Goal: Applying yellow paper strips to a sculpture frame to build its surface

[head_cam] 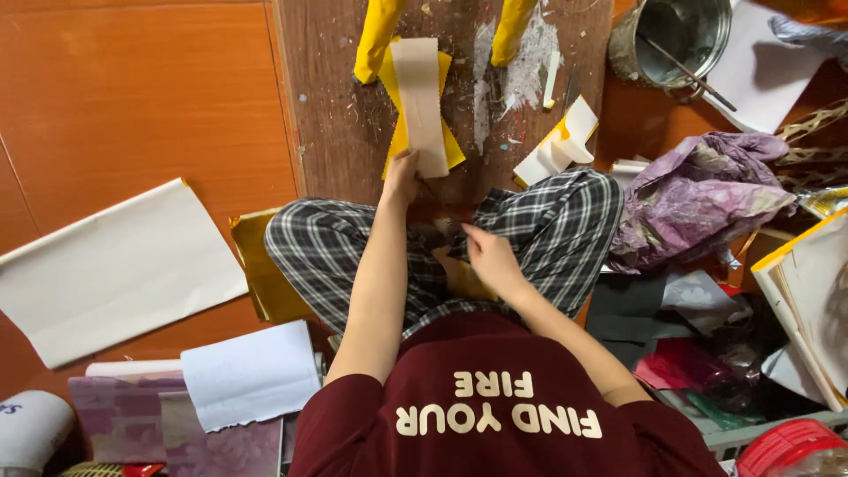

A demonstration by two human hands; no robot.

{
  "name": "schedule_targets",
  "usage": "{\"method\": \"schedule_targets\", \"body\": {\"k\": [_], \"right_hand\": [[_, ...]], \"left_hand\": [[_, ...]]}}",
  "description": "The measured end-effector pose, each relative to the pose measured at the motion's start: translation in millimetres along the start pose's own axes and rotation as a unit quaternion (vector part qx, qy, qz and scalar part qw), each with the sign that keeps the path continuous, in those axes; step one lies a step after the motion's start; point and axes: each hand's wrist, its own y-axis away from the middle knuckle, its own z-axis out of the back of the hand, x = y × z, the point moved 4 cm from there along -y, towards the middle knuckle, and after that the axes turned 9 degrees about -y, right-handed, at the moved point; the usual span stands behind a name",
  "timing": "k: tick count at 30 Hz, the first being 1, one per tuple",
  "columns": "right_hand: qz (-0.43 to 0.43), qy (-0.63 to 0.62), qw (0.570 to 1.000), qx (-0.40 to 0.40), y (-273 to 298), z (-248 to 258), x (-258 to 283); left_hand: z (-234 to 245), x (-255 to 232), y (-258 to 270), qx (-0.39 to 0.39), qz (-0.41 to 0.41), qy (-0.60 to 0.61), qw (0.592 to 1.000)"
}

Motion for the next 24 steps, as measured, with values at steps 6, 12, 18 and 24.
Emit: {"method": "schedule_targets", "body": {"k": [6, 12, 18, 24], "right_hand": [[-0.040, 0.072, 0.996, -0.030, -8.8, 27.0, -33.5], [0.113, 0.063, 0.979, -0.157, -100.1, 31.8, 7.7], [0.081, 0.108, 0.985, -0.106, -187.5, -20.2, 0.0], [-0.014, -0.010, 0.997, -0.074, -165.9, -1.2, -13.3]], "left_hand": [[10.3, 7.3, -4.9, -0.013, -0.038, -0.063, 0.997], [13.3, 13.8, 15.5, -0.002, -0.144, -0.191, 0.971], [19.3, -2.2, 28.6, -0.034, -0.153, -0.310, 0.938], [16.8, -7.7, 33.5, -0.074, -0.150, -0.343, 0.925]]}}
